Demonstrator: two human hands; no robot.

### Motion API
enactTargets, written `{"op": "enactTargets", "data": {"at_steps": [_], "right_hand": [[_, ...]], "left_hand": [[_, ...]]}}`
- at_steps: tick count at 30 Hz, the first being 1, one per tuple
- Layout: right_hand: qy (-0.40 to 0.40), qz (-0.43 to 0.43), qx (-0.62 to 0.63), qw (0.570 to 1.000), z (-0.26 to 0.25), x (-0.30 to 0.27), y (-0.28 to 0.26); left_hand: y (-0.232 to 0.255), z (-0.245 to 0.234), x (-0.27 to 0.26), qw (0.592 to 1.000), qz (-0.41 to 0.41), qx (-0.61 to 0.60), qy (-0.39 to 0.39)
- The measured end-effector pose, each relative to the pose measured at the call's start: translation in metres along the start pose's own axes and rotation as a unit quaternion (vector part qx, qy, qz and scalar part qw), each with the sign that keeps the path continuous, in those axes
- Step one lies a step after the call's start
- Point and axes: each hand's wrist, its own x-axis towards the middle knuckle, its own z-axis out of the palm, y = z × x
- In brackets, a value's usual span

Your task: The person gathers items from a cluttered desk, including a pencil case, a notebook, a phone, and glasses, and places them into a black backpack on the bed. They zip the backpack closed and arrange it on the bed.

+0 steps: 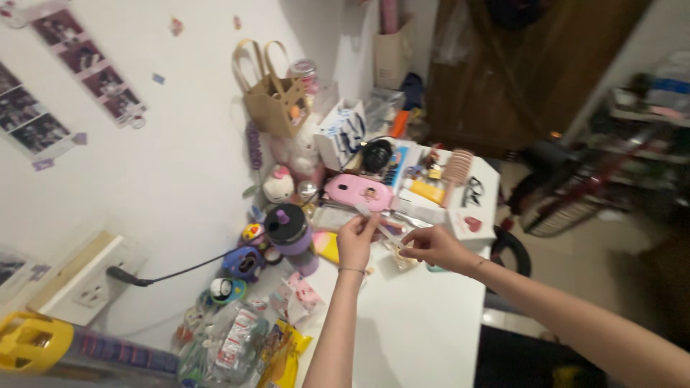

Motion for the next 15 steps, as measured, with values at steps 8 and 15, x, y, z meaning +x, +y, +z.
{"op": "enactTargets", "data": {"at_steps": [8,15], "right_hand": [[0.041,0.053,-0.064,0.996,-0.053,-0.160,-0.008],[0.113,0.086,-0.042,0.989,-0.093,-0.338,-0.007]], "left_hand": [[0.039,0.122,-0.080,0.985,-0.015,0.027,-0.168],[0.059,0.255,-0.185,0.948,-0.075,-0.007,-0.310]]}}
